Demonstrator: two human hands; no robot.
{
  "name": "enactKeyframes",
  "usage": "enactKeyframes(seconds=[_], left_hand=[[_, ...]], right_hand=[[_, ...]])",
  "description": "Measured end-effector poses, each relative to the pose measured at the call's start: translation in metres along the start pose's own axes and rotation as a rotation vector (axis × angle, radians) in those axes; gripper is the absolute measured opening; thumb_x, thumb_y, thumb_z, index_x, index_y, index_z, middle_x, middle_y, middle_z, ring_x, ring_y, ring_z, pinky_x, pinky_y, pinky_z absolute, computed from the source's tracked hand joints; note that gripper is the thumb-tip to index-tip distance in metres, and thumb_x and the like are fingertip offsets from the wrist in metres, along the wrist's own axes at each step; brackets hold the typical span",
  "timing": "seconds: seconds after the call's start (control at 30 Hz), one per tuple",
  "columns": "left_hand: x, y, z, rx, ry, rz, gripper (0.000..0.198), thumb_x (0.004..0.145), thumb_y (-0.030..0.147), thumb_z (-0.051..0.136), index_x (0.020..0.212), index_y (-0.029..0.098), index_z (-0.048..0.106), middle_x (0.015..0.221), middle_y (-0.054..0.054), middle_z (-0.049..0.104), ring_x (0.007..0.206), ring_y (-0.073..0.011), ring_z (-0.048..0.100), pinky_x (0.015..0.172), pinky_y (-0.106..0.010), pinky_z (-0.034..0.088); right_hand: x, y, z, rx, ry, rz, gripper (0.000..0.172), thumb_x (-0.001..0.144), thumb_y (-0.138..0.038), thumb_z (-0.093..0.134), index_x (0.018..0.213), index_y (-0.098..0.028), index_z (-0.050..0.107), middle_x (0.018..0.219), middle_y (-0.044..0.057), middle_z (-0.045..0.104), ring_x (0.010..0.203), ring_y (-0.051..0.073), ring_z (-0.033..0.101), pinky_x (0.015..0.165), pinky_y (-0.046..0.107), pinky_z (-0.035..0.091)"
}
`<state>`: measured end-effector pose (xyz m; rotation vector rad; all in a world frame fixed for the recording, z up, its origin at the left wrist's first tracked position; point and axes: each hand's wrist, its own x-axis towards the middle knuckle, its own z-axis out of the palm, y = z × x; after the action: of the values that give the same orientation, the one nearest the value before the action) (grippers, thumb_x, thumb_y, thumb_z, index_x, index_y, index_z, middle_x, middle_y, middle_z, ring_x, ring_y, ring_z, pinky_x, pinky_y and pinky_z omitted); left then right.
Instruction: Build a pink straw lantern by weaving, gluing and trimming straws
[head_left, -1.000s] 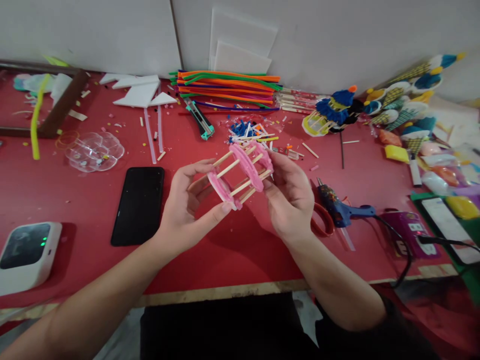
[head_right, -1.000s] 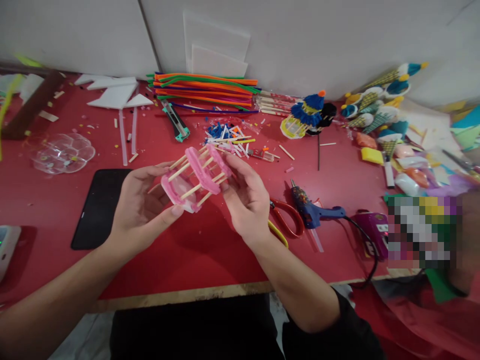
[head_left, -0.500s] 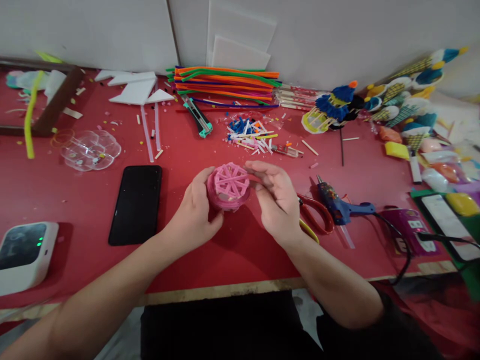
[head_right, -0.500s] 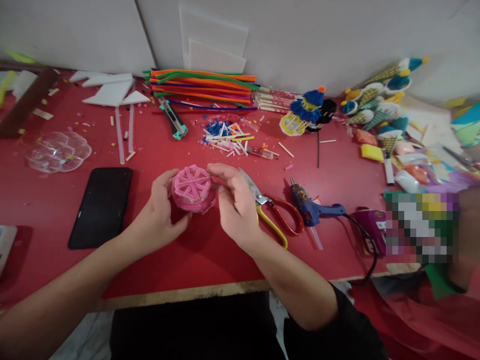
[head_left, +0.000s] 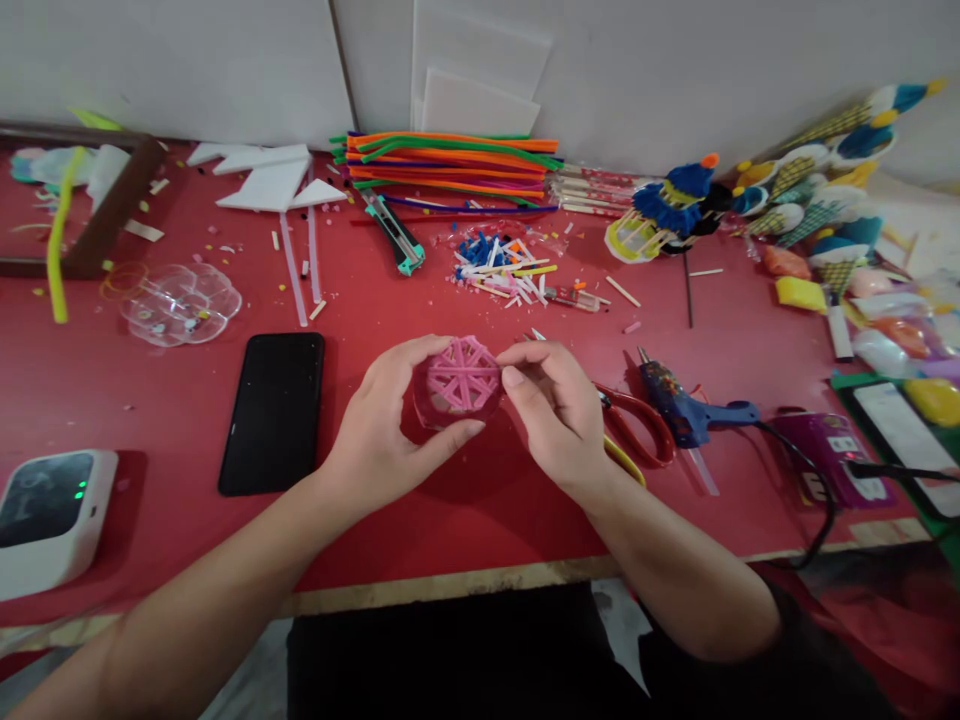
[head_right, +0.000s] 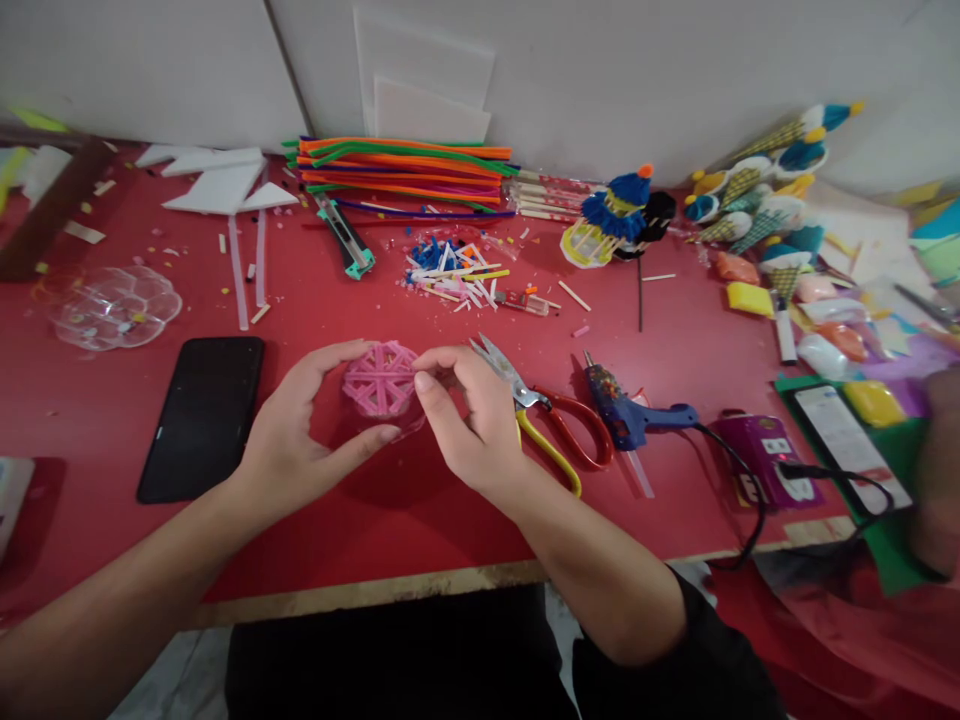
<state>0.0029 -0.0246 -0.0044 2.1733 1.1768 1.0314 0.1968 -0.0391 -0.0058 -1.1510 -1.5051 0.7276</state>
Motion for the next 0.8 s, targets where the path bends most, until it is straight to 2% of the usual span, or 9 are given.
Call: enactKeyframes(seconds=[0.3,0.6,0.7,0.8], left_hand=[[0.0002,-0.0035,-0.0026,0.002,0.030,-0.015,0.054,0.084,0.036,0.076,0.132,0.026,0.053,0.130,-0.009,0.068,0.121,-0.0284,0.068,0.103,-0.046,0.057],[-0.0026,-0.0046,0.0000,-0.054,0.049,-0.018,0.053,0.086,0.028,0.073,0.134,0.025,0.051,0.132,-0.010,0.064,0.124,-0.0270,0.065,0.106,-0.045,0.055],[-0.0035,-0.0040,0.0008,-0.096,0.041,-0.034,0.057,0.085,0.030,0.074,0.136,0.025,0.049,0.135,-0.010,0.060,0.127,-0.0271,0.062,0.110,-0.046,0.053],[-0.0038,-0.0050,0.0012,-0.106,0.020,-0.016,0.070,0.081,0.035,0.080,0.141,0.026,0.045,0.141,-0.013,0.055,0.133,-0.0303,0.057,0.116,-0.051,0.047]], right_hand=[[-0.0019,0.0060,0.0023,0.009,0.002,0.030,0.007,0.094,-0.021,0.058,0.097,-0.024,0.062,0.088,0.001,0.067,0.081,0.016,0.065,0.075,0.033,0.056],[-0.0003,0.0024,0.0008,0.063,-0.043,0.047,0.008,0.093,-0.016,0.058,0.093,-0.023,0.061,0.084,0.000,0.064,0.078,0.015,0.064,0.074,0.032,0.055],[-0.0010,0.0027,0.0015,0.055,-0.051,0.040,0.008,0.093,-0.016,0.057,0.093,-0.024,0.061,0.086,0.000,0.065,0.079,0.015,0.063,0.075,0.032,0.055],[-0.0013,0.0024,0.0016,0.055,-0.060,0.003,0.011,0.092,-0.013,0.057,0.095,-0.023,0.061,0.087,0.000,0.065,0.080,0.014,0.063,0.075,0.031,0.055]])
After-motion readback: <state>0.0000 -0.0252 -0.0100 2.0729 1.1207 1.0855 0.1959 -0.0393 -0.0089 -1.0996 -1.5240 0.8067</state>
